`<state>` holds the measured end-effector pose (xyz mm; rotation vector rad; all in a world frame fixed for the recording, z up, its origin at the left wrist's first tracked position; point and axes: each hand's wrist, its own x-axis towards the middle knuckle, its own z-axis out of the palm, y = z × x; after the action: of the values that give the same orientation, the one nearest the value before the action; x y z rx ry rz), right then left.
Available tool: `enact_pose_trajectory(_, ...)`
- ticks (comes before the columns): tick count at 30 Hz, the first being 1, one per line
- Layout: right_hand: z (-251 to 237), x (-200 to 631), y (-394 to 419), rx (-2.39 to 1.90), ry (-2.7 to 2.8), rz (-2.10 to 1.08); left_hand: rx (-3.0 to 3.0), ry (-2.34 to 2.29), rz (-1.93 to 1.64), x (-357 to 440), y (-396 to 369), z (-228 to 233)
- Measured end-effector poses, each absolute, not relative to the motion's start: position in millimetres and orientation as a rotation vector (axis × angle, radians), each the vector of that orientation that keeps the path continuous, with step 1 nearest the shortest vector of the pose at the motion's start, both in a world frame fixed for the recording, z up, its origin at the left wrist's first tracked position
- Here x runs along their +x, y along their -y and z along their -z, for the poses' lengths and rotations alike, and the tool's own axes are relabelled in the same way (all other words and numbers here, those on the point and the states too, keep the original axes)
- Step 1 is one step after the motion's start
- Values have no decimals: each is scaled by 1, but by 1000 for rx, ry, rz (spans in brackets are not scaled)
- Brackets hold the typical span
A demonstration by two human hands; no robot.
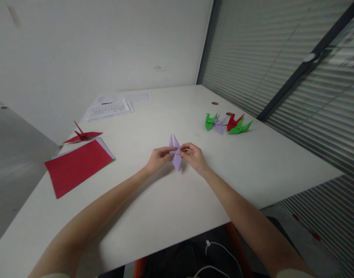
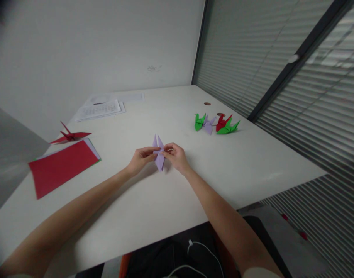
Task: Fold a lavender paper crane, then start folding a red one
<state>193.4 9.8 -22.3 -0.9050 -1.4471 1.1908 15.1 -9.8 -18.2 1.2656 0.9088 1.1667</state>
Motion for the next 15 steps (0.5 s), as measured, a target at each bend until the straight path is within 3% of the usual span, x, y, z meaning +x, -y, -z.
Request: enact_pose_trajectory(15, 24, 190, -10, -859, 1370, -1286, 1386, -927, -1142, 11, 4, 19)
